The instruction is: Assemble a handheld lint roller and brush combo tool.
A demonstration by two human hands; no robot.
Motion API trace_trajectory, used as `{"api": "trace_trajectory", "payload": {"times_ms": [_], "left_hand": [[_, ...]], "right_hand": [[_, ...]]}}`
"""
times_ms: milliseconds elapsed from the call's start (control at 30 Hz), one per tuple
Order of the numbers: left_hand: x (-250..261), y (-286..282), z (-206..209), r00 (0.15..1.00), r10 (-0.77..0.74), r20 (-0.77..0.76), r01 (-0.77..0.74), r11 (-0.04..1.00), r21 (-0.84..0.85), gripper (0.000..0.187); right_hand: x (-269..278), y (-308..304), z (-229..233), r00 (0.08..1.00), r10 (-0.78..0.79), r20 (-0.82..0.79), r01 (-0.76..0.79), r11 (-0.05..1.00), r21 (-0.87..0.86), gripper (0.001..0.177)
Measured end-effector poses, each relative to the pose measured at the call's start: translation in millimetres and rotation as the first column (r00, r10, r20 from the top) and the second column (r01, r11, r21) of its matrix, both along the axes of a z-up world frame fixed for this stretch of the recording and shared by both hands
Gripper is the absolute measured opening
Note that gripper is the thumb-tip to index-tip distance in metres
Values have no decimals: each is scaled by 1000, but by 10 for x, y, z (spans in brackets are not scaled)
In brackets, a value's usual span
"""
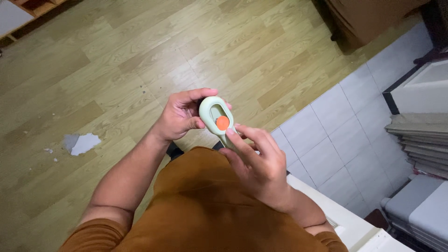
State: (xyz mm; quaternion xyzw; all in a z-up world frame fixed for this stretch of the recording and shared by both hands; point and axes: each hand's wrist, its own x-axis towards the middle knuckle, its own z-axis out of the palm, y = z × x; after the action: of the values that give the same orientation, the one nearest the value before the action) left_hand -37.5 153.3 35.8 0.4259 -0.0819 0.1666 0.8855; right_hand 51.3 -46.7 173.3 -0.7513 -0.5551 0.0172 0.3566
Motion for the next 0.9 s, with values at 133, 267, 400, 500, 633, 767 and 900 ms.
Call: {"api": "trace_trajectory", "payload": {"times_ms": [133,267,400,500,633,767,900], "left_hand": [[-42,-22,-84,1000,13,-1,-13,1000,-4,66],[-57,-26,-92,999,36,-12,-36,999,1,66],[-72,-23,6,1000,12,13,-12,1000,12,63],[-63,-47,-22,999,21,34,-21,1000,20,64],[-86,-65,6,997,76,-18,-75,996,41,69],[-103,-99,226,999,38,-23,-37,998,48,68],[-124,-154,326,997,-13,-80,18,998,65,68]], "right_hand": [[-30,-35,-37,1000,-18,2,18,1000,22,54],[-53,-41,-15,999,-38,11,38,999,30,54],[-89,-46,-8,999,-37,20,36,999,28,54],[-108,-66,-19,999,-33,10,33,999,35,57],[-49,-84,-33,994,-68,-81,73,996,58,61],[127,-91,-68,857,-120,-501,180,981,73,52],[285,-192,-428,609,-25,-792,166,981,96,35]]}}
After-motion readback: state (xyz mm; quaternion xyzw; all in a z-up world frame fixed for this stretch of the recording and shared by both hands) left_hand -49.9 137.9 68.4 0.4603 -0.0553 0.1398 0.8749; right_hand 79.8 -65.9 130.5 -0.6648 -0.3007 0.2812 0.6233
